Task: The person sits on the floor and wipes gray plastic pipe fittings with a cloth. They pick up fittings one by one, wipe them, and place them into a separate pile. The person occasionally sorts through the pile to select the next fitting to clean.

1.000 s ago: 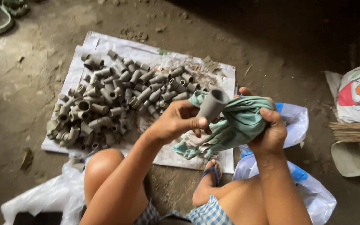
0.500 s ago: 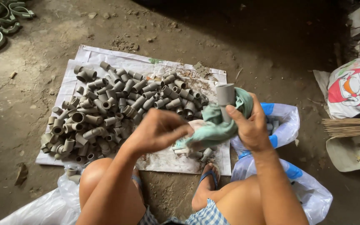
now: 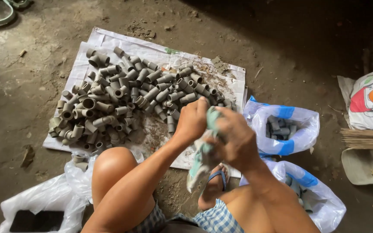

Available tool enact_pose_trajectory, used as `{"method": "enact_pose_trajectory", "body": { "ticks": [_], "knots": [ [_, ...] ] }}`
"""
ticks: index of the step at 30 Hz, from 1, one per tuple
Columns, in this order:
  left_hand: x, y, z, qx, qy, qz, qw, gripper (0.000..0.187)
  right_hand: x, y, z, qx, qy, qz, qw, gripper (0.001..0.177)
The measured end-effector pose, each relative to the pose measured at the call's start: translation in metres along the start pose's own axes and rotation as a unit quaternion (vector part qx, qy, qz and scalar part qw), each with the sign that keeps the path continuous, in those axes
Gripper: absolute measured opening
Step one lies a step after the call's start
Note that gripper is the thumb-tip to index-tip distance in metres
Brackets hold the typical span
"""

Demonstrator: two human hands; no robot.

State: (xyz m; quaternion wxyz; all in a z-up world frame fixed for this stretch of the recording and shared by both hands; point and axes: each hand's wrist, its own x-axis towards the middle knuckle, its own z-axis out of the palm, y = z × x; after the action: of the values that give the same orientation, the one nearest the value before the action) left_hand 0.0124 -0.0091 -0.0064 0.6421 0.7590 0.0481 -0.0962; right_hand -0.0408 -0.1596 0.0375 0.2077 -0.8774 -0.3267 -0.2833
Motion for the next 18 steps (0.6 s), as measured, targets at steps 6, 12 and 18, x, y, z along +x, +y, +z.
{"method": "enact_pose_trajectory", "body": {
  "ticks": [6, 12, 18],
  "knots": [
    [-0.027, 0.029, -0.009, 0.008, 0.077, 0.027, 0.997, 0.055, -0.004, 0.016, 0.031, 0.021, 0.039, 0.112, 0.993, 0.024],
    [-0.003, -0.004, 0.007, 0.225, 0.260, 0.463, 0.817, 0.035, 0.009, 0.033, 0.017, 0.230, -0.104, 0.444, 0.860, 0.042],
    [-0.024, 0.027, -0.011, -0.009, 0.115, 0.071, 0.991, 0.056, -0.007, 0.015, 0.041, -0.071, 0.077, 0.026, 0.994, 0.023]
  ]
}}
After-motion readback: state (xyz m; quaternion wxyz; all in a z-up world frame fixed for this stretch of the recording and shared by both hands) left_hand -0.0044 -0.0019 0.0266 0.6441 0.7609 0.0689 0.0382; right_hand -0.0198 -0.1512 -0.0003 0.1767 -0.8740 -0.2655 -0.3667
